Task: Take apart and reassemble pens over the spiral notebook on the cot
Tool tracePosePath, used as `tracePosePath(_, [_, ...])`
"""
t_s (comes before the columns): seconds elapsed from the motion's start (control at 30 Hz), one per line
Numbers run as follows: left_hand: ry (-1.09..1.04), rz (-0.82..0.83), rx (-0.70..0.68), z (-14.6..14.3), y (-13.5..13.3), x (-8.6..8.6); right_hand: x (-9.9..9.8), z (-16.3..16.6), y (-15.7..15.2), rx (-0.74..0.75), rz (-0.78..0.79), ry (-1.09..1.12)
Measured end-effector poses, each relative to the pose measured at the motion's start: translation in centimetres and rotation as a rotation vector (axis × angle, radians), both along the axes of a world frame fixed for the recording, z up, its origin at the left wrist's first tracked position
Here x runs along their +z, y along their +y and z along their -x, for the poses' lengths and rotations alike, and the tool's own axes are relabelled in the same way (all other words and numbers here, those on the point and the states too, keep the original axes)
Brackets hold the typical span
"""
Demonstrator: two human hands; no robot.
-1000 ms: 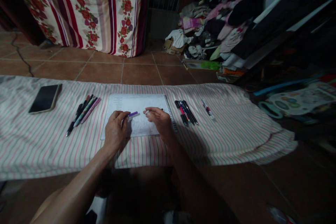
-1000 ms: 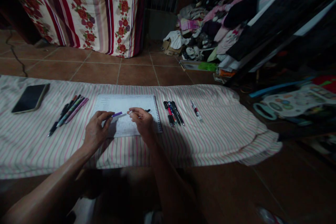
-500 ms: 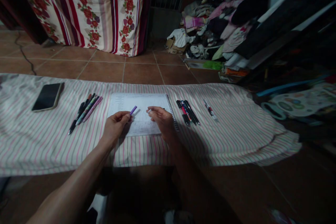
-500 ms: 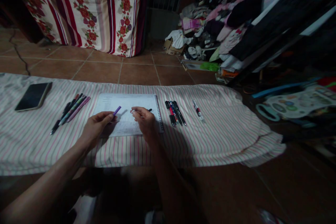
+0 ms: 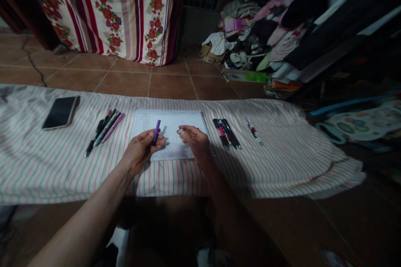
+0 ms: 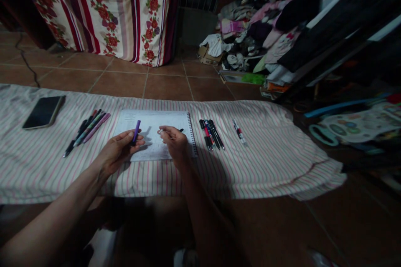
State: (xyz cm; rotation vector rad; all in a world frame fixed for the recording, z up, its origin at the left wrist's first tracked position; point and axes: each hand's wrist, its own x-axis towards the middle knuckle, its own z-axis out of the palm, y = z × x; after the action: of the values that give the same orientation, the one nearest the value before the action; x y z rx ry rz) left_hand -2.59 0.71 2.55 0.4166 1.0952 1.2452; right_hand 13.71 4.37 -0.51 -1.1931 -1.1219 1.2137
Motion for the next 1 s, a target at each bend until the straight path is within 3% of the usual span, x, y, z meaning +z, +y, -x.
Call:
tracePosePath(0.63, [0.103, -0.054, -0.002, -0.2, -0.1, -0.8, 0.6, -0.1, -0.3, 0.051, -0.001, -0.006])
tracePosePath(0.8, [0.301, -0.161, -0.006, 0.0, -0.1, -1.4, 0.1, -0.1, -0.2, 0.033, -0.066, -0.067])
tracePosePath(1.0, [0.561, -0.240, -0.024, 0.3, 0.1, -2.2, 0.5, -0.2, -0.8, -0.010, -0.259, -0.309])
